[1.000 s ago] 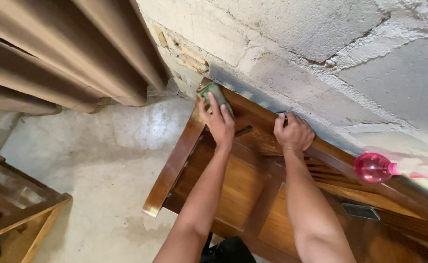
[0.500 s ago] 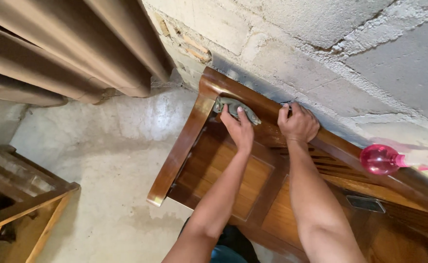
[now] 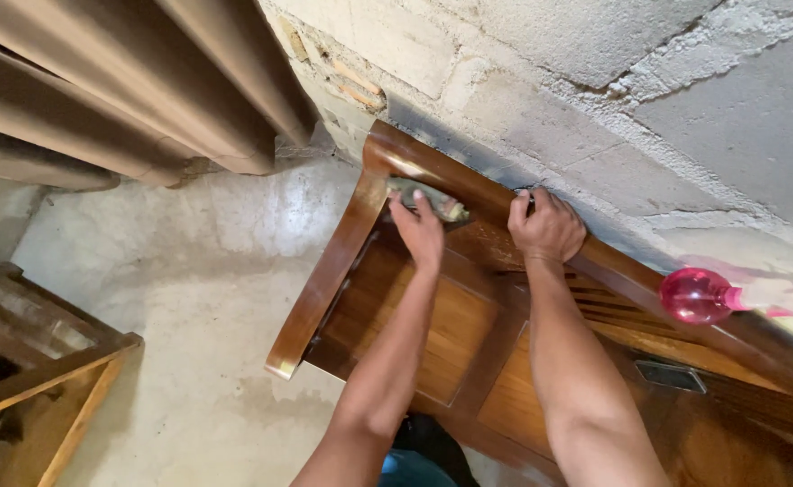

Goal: The recorder is sanding a wooden bench using sandpaper and a spray bottle.

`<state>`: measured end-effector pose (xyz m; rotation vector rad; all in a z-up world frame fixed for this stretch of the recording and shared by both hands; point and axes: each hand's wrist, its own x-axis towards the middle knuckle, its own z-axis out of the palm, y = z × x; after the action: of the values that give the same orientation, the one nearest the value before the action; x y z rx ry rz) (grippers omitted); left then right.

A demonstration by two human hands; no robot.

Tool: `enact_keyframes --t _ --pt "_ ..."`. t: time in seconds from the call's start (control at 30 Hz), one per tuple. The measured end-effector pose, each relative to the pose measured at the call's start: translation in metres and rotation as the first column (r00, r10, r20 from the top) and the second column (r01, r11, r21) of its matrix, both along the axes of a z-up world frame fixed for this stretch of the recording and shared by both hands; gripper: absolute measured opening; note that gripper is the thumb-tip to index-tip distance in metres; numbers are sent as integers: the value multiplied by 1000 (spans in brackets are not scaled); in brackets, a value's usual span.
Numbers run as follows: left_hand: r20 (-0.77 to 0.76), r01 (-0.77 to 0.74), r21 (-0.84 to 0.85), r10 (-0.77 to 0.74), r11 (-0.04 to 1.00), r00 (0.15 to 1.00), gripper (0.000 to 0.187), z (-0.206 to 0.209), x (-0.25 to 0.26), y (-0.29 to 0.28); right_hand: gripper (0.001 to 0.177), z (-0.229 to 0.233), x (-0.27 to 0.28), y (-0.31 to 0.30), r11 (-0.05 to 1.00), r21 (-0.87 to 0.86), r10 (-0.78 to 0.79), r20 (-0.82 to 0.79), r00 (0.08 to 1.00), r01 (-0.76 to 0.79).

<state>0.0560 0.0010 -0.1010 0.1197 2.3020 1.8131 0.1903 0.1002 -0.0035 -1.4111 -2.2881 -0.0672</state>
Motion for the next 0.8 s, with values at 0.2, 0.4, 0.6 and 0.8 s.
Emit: enact_keyframes --t 0.2,0.4,0.6,0.8 --pt "-118 18 139 -2 990 993 51 72 -2 6 25 -4 3 1 999 31 20 -1 1000 -20" --pt "-291 -34 106 64 994 955 49 40 -39 7 24 -5 3 -1 999 46 27 -25 999 -26" --pt "-88 49 114 -39 992 995 52 37 16 0 24 -6 6 1 995 76 64 -27 998 -61" --pt "-224 130 -33 -134 991 965 47 62 40 5 27 -8 7 2 997 67 51 -35 998 -49"
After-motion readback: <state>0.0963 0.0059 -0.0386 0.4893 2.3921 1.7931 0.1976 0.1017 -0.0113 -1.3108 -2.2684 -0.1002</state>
